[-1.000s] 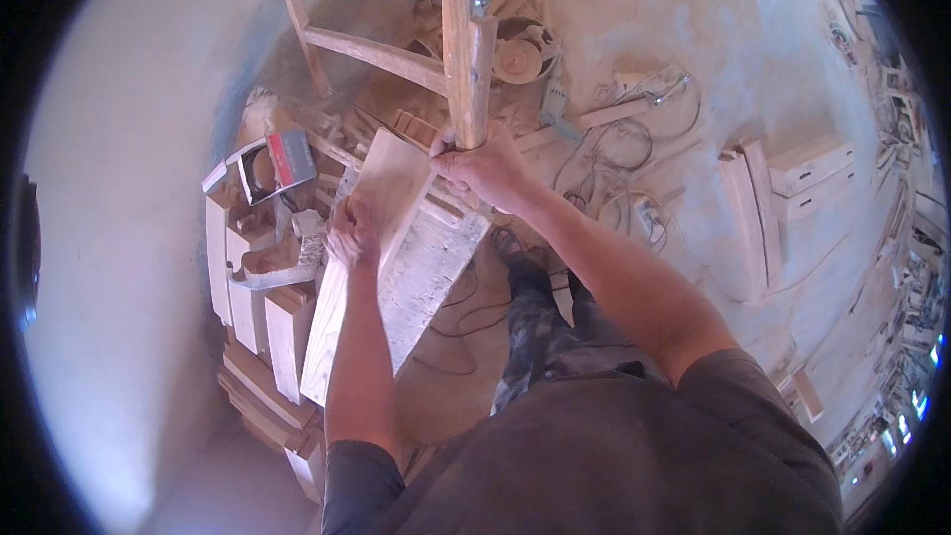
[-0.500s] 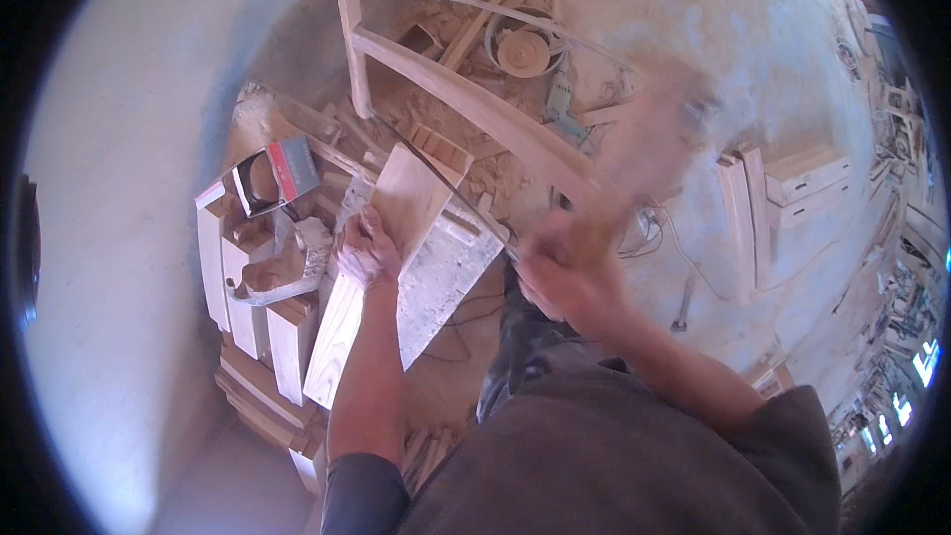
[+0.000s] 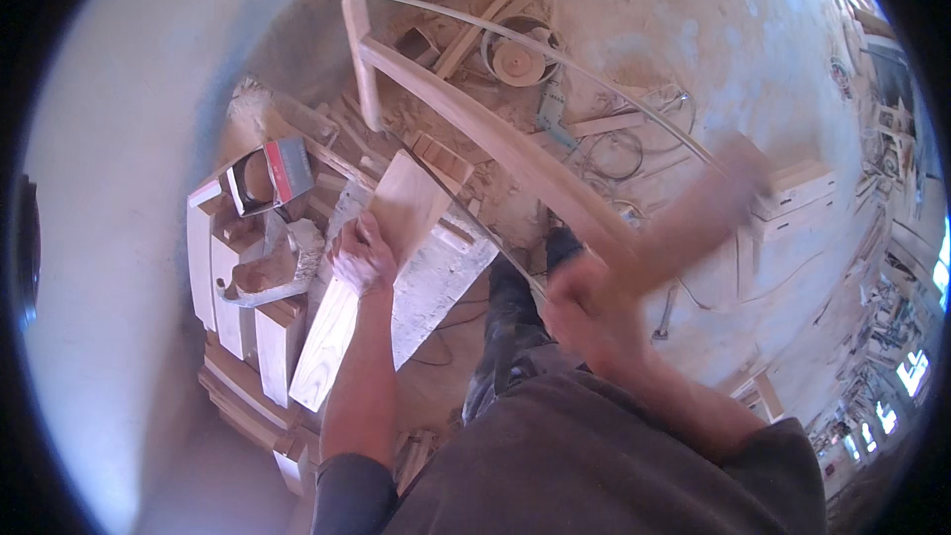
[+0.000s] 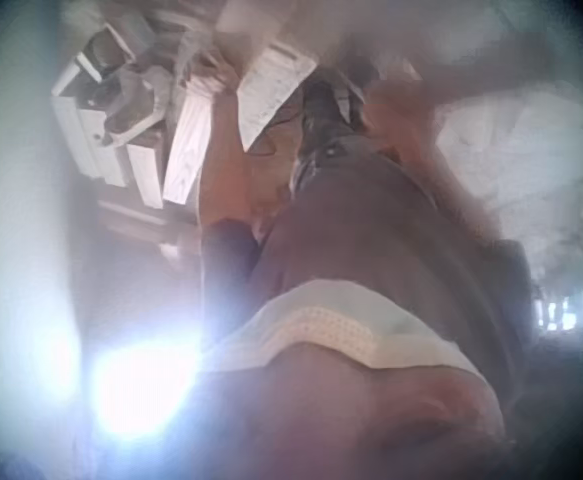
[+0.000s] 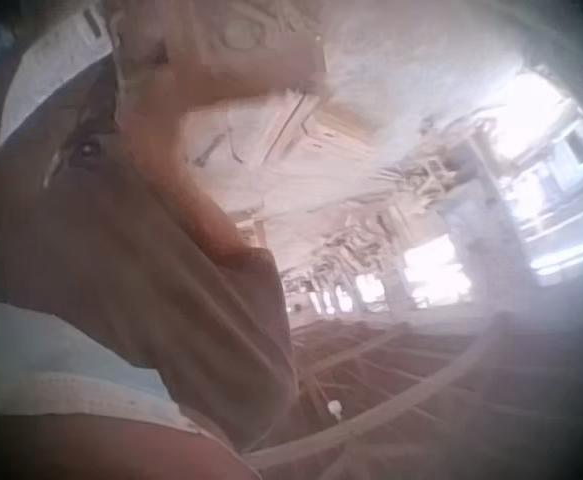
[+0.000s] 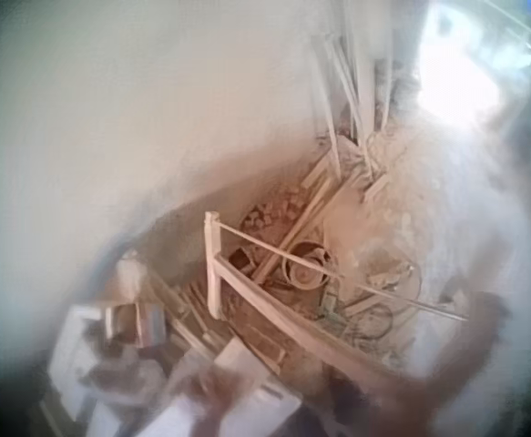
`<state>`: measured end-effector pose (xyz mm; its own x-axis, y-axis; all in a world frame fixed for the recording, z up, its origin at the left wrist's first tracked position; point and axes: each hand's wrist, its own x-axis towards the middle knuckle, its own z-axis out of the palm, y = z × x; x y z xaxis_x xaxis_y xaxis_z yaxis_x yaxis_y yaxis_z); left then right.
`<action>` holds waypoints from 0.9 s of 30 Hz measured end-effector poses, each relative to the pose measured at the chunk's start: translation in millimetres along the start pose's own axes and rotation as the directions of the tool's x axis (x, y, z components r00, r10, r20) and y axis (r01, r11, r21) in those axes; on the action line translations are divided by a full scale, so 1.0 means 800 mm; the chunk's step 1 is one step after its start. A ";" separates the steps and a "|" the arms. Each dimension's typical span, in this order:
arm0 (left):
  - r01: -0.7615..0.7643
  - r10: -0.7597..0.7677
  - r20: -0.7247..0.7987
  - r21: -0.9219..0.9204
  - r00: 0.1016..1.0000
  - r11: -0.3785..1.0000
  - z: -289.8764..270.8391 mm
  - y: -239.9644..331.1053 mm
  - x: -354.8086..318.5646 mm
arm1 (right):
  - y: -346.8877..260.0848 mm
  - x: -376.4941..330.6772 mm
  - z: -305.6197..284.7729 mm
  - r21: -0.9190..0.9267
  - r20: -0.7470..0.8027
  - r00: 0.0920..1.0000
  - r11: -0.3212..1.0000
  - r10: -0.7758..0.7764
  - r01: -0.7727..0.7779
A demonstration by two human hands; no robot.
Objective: The person smooths wooden planks with an angle grinder, then uses a hand saw to cut notches, and finally applies a white substance with a brush. The person handles multiple planks one at a time, turning them over and moving them aside during the process.
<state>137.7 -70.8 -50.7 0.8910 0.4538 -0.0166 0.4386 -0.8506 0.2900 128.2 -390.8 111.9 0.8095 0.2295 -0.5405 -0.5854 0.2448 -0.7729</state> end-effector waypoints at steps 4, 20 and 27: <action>0.017 -0.017 -0.002 -0.003 1.000 1.000 0.005 -0.004 0.000 | 0.084 0.157 0.052 -0.276 0.016 0.954 0.915 -0.301 0.293; -0.278 0.298 -0.223 0.119 0.928 0.953 -0.017 0.039 -0.141 | 0.115 0.091 -0.032 0.381 0.042 0.983 0.912 -0.179 0.150; -0.337 0.313 0.180 0.126 0.933 0.933 -0.009 0.041 -0.147 | 0.127 0.011 -0.081 0.282 0.033 0.981 0.943 -0.192 0.175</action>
<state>46.0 -149.9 -32.3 0.9893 0.1094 -0.0969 0.1236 -0.9801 0.1554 78.6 -425.2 7.2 0.9048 0.2093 -0.3709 -0.4234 0.5369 -0.7297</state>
